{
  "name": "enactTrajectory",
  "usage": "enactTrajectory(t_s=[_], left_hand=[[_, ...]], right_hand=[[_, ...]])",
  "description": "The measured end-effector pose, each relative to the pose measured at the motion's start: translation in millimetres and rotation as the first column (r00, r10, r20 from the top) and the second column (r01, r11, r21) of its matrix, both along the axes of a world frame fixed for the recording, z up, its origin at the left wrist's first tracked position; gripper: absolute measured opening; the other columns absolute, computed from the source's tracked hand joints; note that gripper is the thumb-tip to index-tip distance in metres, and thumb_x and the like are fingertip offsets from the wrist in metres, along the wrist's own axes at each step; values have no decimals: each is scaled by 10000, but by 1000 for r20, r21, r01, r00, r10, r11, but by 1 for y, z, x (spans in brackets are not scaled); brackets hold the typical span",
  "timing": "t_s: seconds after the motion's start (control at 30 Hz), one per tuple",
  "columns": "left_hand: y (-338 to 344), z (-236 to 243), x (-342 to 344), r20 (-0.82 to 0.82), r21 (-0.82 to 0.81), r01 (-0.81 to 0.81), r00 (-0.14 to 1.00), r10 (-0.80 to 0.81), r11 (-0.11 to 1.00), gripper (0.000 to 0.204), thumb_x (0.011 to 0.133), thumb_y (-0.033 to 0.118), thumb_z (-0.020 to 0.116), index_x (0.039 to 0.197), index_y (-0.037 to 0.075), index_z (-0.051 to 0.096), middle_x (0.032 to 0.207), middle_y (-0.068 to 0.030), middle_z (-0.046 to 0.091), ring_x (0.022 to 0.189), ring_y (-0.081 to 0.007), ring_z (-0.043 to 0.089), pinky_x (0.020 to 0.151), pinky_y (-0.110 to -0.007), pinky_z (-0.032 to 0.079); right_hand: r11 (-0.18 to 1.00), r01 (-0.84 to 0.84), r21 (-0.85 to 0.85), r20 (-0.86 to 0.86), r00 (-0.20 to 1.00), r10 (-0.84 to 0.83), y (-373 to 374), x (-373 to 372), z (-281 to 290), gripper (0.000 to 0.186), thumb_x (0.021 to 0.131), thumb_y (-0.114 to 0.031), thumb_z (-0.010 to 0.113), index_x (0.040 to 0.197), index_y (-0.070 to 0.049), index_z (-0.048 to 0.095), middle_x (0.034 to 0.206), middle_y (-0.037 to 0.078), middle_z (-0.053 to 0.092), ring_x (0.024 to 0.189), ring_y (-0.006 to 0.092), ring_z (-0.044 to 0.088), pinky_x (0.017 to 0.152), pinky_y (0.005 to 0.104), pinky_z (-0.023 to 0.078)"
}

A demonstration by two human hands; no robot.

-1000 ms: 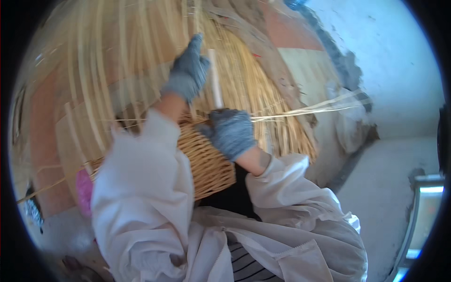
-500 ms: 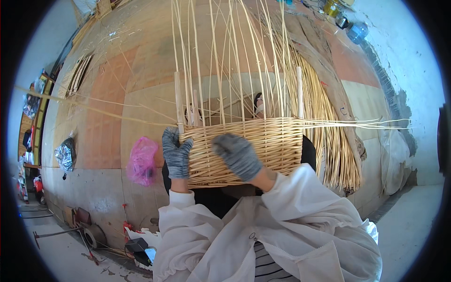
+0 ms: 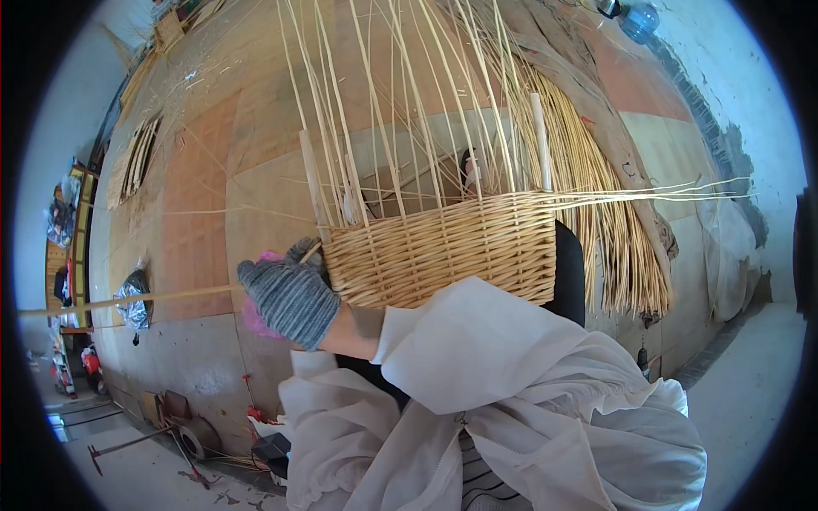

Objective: Measuring and weaving a wicker basket using strands and tools.

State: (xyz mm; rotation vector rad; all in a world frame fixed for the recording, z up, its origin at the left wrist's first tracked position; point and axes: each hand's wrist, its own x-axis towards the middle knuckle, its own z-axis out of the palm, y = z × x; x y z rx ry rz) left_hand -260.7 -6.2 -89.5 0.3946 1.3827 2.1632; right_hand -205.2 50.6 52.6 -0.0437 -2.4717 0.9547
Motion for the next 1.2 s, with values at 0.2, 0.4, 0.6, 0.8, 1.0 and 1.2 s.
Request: enactTrajectory(t_s=[0.2, 0.4, 0.6, 0.8, 1.0, 1.2], left_hand=[[7, 58, -67, -27, -350, 496, 842, -538, 794, 302, 746, 199, 691, 968, 60, 542, 879, -3, 548, 818, -107, 505, 720, -256, 444], [29, 41, -66, 32, -399, 404, 904, -427, 824, 368, 680, 116, 747, 997, 34, 578, 850, -10, 580, 769, -101, 512, 715, -245, 441], [40, 33, -50, 115, -430, 154, 987, -115, 889, 328, 724, 58, 690, 1033, 28, 581, 846, -17, 592, 750, -110, 530, 721, -237, 448], [46, 48, -55, 190, -419, 352, 935, -299, 837, 334, 732, 68, 684, 1046, 29, 578, 845, -27, 599, 729, -113, 550, 686, -238, 468], [51, 96, -52, 393, -485, 525, 845, -361, 700, 352, 717, 95, 696, 1046, 58, 577, 827, -19, 601, 729, -126, 573, 636, -258, 484], [-16, 63, -27, -124, -127, -473, 880, 459, 872, 198, 781, 41, 611, 975, 17, 579, 868, -20, 577, 747, -103, 534, 704, -225, 449]], right_hand=[[861, -82, -502, -251, 967, -54, 70, 40, 9, 201, 804, -47, 535, 998, -3, 512, 775, 125, 574, 742, 267, 601, 656, 353, 491], [360, 239, -902, 299, 947, 120, 159, 41, -35, 160, 871, -50, 467, 1015, -12, 524, 874, 95, 580, 795, 233, 600, 759, 351, 504], [994, 105, 42, 426, 898, -113, 182, -107, -45, 370, 778, -154, 564, 1110, -2, 505, 1066, 168, 525, 905, 330, 565, 849, 409, 447], [725, 440, 530, -383, 887, -258, 203, -89, -83, 614, 795, -73, 524, 1353, -140, 277, 975, 148, 549, 780, 258, 607, 595, 320, 520], [100, -34, -994, -63, 948, -311, 174, 74, -55, 242, 909, -138, 460, 1128, -35, 451, 673, 29, 471, 679, 158, 546, 701, 311, 516], [10, -163, -987, -160, 958, -237, 193, 89, -64, 183, 906, -115, 467, 1063, -23, 480, 693, 54, 496, 725, 220, 562, 773, 362, 511]])
